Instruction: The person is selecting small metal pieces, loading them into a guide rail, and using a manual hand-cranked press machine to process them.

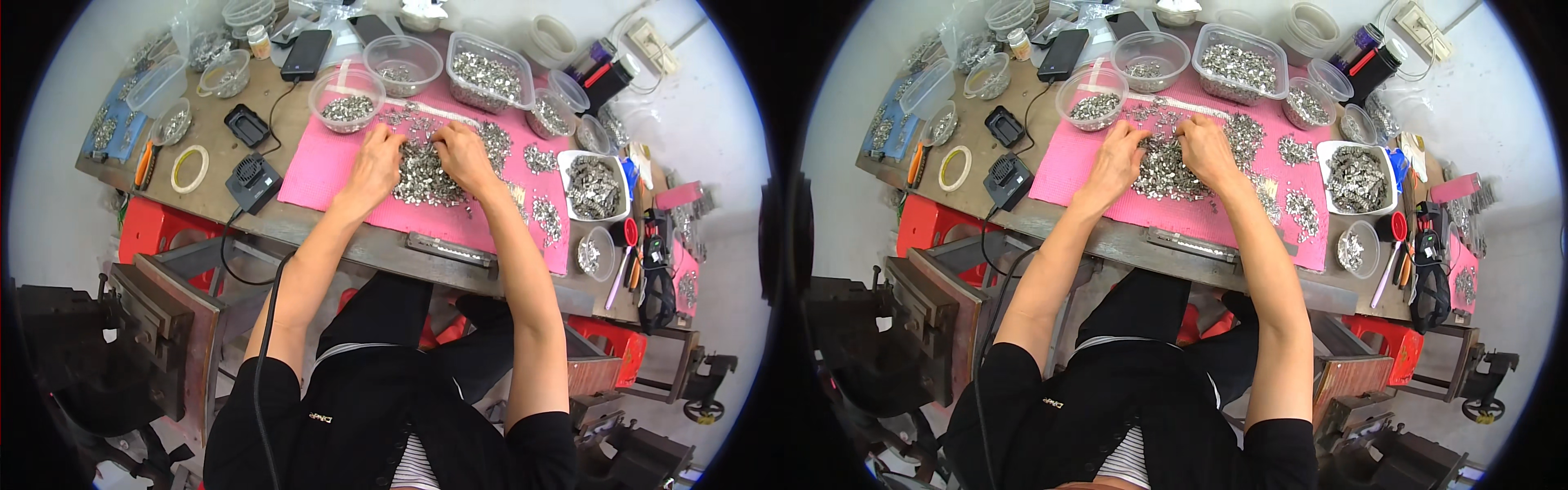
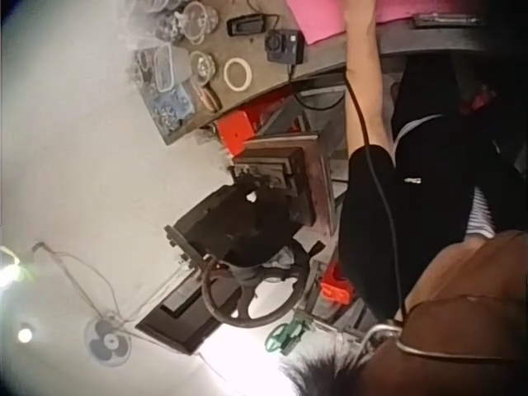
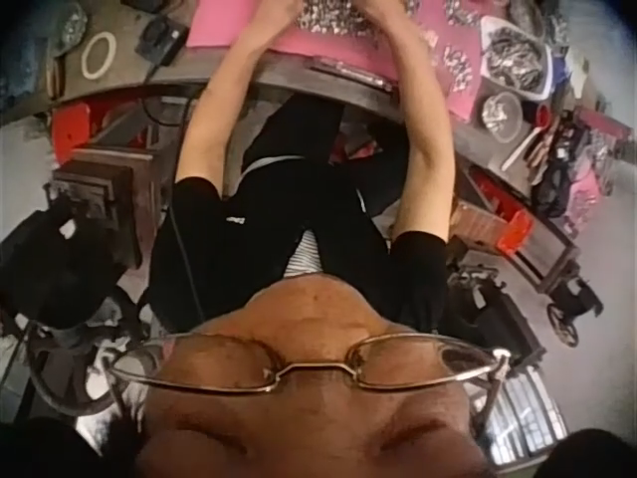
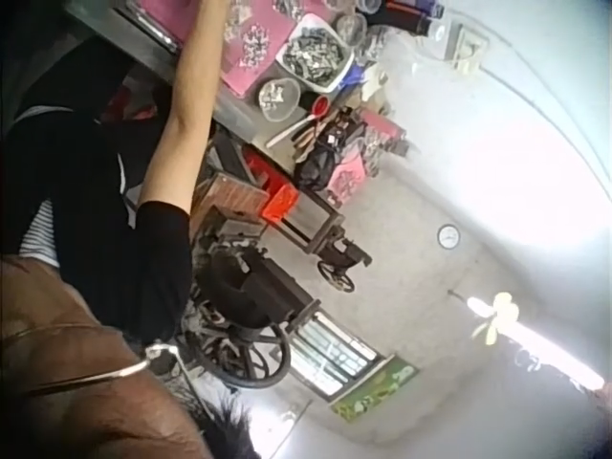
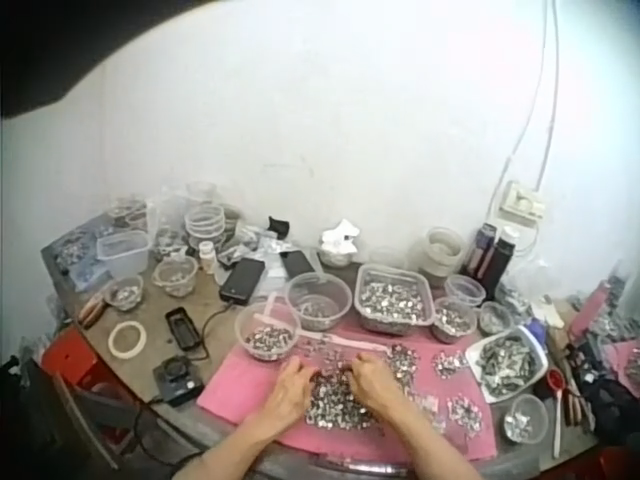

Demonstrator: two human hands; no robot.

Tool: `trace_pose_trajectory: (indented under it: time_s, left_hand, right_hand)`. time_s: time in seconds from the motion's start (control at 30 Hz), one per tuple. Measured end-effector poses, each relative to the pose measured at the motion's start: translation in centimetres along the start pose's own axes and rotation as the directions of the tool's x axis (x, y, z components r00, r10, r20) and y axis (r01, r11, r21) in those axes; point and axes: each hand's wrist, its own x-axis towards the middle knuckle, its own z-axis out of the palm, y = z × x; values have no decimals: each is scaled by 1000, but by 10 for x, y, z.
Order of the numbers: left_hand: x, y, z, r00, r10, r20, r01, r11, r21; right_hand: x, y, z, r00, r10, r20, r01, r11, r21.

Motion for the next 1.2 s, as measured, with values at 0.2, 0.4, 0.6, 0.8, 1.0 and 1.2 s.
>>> trace_pose_trajectory:
  time_s: [0.2,0.4,0.6,0.8,1.0,1.2]
  left_hand:
    - [17,-2,15,999,32,-42,-32,999,-5]
    - [20,-6,13,996,30,-89,-39,994,-106]
    - [5,28,-18,991,-127,50,137,940,-312]
    - [-18,76,1,940,136,313,-18,936,-352]
    - [-20,71,-4,948,39,315,76,936,-343]
    - [-25,78,-22,963,-64,260,164,909,-384]
  right_hand:
    - [15,-1,9,1000,-1,-30,2,999,41]
    - [2,-8,-3,987,-24,-162,40,994,99]
    - [-62,-34,-65,986,146,76,-156,978,142]
    - [-124,-22,-69,980,171,100,-178,982,66]
    - [-132,-22,-62,975,216,48,-221,965,142]
    - [-138,-24,-58,980,200,14,-201,976,89]
